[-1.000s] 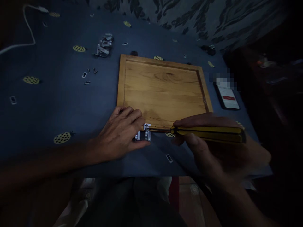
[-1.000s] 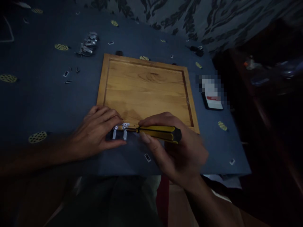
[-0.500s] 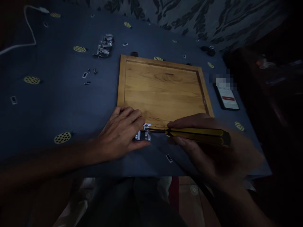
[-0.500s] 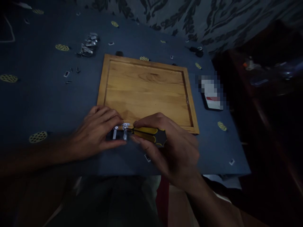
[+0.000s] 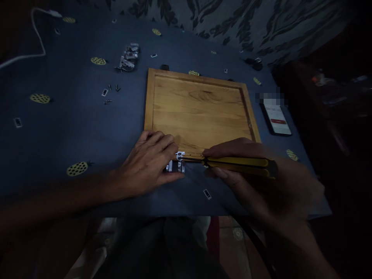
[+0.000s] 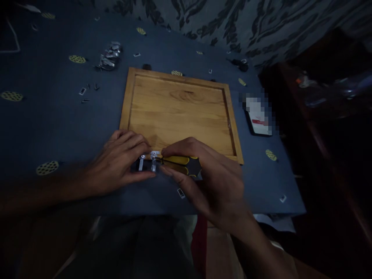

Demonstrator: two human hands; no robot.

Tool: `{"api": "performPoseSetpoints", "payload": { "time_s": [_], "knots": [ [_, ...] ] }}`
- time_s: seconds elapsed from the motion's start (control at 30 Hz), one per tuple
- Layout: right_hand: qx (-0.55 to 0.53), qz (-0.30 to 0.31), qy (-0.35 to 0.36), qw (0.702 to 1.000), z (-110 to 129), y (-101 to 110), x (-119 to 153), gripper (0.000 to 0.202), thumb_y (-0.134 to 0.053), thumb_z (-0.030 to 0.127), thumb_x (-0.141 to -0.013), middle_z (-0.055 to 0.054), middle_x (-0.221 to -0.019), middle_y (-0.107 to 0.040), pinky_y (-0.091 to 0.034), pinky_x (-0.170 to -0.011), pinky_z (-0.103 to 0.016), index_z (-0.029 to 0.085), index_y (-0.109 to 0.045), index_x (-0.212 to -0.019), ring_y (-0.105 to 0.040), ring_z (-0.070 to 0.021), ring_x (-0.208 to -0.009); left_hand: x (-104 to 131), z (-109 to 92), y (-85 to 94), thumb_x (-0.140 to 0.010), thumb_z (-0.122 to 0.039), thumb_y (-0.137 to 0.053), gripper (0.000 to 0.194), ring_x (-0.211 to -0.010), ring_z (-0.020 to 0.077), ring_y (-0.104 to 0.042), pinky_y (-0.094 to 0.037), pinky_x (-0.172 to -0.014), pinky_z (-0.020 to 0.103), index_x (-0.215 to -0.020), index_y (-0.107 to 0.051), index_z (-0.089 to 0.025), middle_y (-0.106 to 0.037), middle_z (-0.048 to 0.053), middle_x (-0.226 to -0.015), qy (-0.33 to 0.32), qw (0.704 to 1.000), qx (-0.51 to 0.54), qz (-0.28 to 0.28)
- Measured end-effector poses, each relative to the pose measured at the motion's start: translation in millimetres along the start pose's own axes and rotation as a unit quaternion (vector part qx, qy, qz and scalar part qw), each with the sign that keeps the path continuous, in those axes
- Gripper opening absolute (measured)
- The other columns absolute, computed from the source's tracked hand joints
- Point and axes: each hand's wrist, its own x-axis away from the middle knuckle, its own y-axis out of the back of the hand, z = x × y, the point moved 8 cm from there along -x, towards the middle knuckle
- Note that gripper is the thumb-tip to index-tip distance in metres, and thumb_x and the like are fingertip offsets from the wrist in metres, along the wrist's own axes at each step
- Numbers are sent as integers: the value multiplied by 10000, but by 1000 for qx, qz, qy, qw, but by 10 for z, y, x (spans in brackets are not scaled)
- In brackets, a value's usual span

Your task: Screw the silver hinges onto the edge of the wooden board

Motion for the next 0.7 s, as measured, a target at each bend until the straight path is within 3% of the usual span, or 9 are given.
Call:
{"api": "performPoseSetpoints", "payload": {
  "time_s": [0.33, 0.57, 0.7],
  "knots": [
    [-2, 4, 6, 1000, 14, -17, 4, 144, -723, 198, -917, -20, -919, -783, -646, -720, -344, 267, -727, -1043, -761, -203, -800, 4, -6, 18, -927, -512, -715, 401, -1004, 266, -584, -373, -908, 411, -1049, -638, -138, -684, 79, -1054, -8, 1000, 1, -11],
    [-15, -129, -28, 991, -91, 140, 111, 97, -743, 240, -905, -27, -885, -772, -636, -705, -404, 267, -734, -997, -763, -228, -782, 4, 3, 6, -932, -505, -705, 383, -1023, 257, -577, -373, -918, 400, -1078, -637, -158, -679, 67, -1068, -4, 1000, -1, -7],
    [-16, -112, -30, 993, -141, 74, 135, 129, -725, 230, -922, -23, -942, -769, -623, -745, -396, 268, -727, -1045, -762, -212, -801, 6, 8, 1, -919, -498, -726, 400, -1012, 254, -573, -370, -920, 399, -1100, -635, -154, -677, 63, -1063, -2, 1000, -5, -11]
  ]
}}
